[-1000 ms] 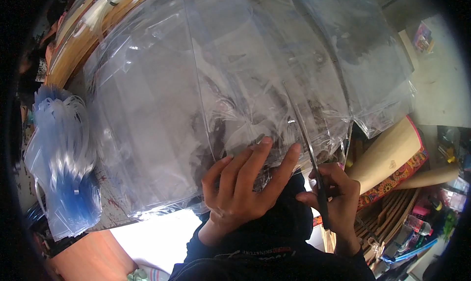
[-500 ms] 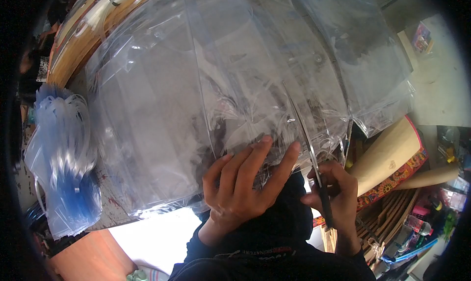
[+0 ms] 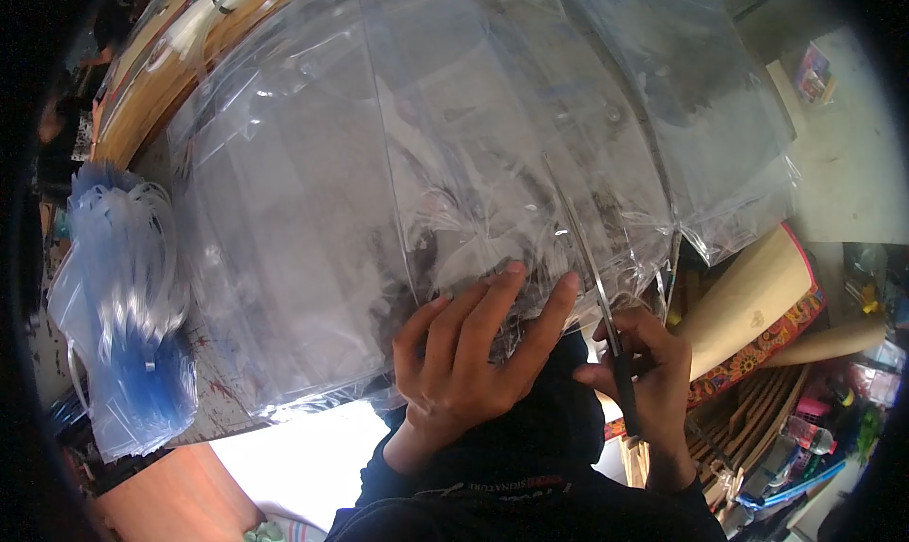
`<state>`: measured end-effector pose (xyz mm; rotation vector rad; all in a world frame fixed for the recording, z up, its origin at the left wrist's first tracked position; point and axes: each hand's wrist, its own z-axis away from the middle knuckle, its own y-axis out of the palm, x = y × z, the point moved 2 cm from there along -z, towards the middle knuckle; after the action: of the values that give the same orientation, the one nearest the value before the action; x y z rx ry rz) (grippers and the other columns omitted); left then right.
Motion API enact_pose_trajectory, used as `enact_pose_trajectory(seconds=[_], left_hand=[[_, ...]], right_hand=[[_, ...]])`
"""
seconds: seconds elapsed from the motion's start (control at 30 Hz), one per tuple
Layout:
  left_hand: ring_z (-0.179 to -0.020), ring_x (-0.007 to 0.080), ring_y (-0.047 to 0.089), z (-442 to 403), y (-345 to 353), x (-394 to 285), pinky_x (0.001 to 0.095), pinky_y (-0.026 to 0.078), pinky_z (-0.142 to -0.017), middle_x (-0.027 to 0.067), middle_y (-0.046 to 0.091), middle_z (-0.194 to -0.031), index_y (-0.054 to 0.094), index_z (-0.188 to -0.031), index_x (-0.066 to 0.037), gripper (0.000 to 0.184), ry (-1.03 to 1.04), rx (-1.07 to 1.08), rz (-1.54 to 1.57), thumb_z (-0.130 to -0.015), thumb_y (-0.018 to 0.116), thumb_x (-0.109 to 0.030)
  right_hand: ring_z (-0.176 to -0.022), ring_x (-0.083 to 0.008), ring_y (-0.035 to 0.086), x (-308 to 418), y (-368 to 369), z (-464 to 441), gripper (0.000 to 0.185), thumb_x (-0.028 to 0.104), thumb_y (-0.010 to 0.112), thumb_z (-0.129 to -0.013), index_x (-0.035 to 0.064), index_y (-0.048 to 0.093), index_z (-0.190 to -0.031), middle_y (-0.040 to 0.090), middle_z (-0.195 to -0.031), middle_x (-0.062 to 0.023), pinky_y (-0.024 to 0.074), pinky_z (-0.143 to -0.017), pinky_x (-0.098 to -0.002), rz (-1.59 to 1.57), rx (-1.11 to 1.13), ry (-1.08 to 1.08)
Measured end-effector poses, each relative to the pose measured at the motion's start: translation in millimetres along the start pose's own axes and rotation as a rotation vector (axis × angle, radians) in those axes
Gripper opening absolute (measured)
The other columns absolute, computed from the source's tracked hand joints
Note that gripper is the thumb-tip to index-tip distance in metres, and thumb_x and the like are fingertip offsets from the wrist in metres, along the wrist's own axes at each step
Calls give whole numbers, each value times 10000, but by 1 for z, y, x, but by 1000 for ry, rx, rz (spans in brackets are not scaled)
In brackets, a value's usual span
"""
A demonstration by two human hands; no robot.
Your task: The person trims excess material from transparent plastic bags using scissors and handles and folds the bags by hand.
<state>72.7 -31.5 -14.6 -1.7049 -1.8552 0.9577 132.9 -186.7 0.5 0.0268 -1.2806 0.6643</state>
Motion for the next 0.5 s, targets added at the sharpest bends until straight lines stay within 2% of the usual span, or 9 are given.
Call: enact_pose_trajectory(seconds=[0.27,0.4,0.5], left_hand=[[-755,41,555,-2,0,1,230,386,-707,-88,604,-962,614,-1050,-377,291,17,-10,-14,-785,605,-260],[-756,41,556,-4,-2,1,225,387,-698,-85,603,-960,620,-1040,-369,290,21,-14,-7,-770,621,-264],[-754,45,557,-1,1,2,229,391,-694,-85,599,-962,623,-1035,-363,287,55,-47,-31,-763,627,-273]], right_hand=[[-577,-33,471,4,-1,3,475,263,828,-577,16,559,-880,544,-672,16,351,-493,-193,184,9,11],[-561,-38,479,-1,0,1,467,258,825,-584,16,557,-881,541,-642,6,354,-497,-190,64,-16,56],[-548,-56,519,-7,-8,1,469,231,827,-580,11,559,-895,552,-611,-12,392,-510,-194,-1,10,41]])
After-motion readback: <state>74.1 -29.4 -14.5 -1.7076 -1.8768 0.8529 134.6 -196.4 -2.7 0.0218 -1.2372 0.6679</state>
